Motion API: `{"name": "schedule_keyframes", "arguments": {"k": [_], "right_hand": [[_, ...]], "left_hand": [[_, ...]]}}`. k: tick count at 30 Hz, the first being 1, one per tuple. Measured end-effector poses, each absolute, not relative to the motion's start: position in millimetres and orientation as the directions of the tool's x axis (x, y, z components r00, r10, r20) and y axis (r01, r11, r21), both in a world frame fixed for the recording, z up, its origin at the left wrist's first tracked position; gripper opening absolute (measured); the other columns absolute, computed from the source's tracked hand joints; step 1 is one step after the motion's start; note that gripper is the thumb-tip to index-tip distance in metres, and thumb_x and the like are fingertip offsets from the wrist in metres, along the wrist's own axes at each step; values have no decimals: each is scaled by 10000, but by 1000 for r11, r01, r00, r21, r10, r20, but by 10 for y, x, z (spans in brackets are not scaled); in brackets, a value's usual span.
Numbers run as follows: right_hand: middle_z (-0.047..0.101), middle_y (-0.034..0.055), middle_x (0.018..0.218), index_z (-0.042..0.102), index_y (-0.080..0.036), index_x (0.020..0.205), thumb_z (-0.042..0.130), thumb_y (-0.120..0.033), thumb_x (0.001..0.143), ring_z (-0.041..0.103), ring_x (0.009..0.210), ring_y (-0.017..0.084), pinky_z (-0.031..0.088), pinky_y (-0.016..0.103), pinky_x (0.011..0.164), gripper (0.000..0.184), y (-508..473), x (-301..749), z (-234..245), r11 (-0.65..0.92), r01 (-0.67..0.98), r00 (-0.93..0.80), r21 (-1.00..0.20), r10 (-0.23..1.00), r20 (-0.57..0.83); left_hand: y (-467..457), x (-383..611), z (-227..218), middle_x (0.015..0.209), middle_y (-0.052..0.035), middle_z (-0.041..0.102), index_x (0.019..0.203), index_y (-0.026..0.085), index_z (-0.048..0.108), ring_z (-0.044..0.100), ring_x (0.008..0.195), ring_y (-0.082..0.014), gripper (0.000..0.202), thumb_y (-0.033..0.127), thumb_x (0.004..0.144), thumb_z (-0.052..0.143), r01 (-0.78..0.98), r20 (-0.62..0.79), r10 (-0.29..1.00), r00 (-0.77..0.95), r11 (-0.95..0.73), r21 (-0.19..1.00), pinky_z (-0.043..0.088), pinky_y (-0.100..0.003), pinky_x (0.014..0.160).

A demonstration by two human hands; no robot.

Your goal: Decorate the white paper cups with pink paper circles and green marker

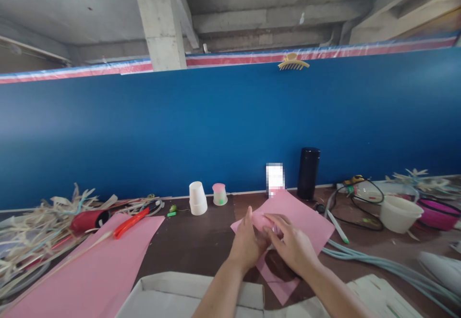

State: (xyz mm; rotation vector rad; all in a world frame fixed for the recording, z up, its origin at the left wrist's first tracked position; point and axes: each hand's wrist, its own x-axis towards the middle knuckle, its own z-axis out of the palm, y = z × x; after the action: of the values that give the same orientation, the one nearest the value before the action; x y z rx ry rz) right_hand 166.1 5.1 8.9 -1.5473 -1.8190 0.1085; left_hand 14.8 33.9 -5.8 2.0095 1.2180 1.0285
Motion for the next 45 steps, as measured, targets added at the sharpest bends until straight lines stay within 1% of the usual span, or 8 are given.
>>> {"name": "schedule_keyframes", "arguments": {"k": [5,13,17,22,27,32,37,45], "right_hand": [[565,36,1174,543,-293,1147,399,-377,857,620,722,157,467,282,628,334,55,1655,82,264,811,0,-522,892,452],[601,38,1108,518,-299,1176,388,-387,860,622,782,195,445,279,594,353,65,1666,60,228,839,3,-494,906,422],[607,32,1098,515,-297,1176,388,-389,860,615,772,192,453,297,629,352,69,1660,56,235,822,1,-518,910,414],[593,41,1126,520,-284,1182,395,-385,852,603,808,196,465,328,712,367,84,1637,75,273,756,-8,-595,912,409],[593,44,1133,525,-278,1183,396,-391,850,602,877,209,469,336,751,375,127,1595,117,324,679,-23,-659,906,422],[603,38,1130,523,-271,1191,396,-390,856,609,797,181,476,331,746,377,193,1558,154,356,664,-55,-658,900,432],[631,48,1079,528,-255,1204,396,-378,846,623,803,198,482,348,739,401,238,1513,214,355,645,-61,-676,906,418],[655,44,1040,557,-257,1181,472,-356,812,628,850,200,467,330,756,392,355,1398,346,312,610,-81,-729,939,334]], "left_hand": [[333,177,-63,1432,-160,294,1410,96,188,307,1293,-267,749,403,796,486,475,333,897,292,-438,763,276,-387,1042],[303,195,-34,1425,-125,325,1426,142,130,361,1264,-250,744,371,802,463,496,312,906,285,-418,762,340,-348,997],[302,202,-48,1403,-129,360,1409,141,207,378,1250,-248,687,340,800,454,525,323,900,293,-434,732,335,-340,1000],[313,214,-74,1350,-127,426,1354,140,332,400,1224,-244,592,345,809,440,558,400,884,244,-465,688,323,-341,1008],[316,188,-49,1322,-125,449,1336,145,351,415,1199,-249,580,380,813,438,604,433,881,188,-452,657,320,-352,996],[351,149,2,1319,-130,448,1336,146,346,415,1193,-252,563,369,823,405,615,403,898,177,-420,667,327,-347,973],[383,109,71,1318,-134,446,1331,155,352,437,1168,-259,559,353,811,411,636,377,911,169,-393,665,331,-337,957],[459,-19,174,1267,-132,481,1319,160,336,484,1109,-240,544,345,812,408,757,356,919,168,-351,551,363,-303,915]]}}
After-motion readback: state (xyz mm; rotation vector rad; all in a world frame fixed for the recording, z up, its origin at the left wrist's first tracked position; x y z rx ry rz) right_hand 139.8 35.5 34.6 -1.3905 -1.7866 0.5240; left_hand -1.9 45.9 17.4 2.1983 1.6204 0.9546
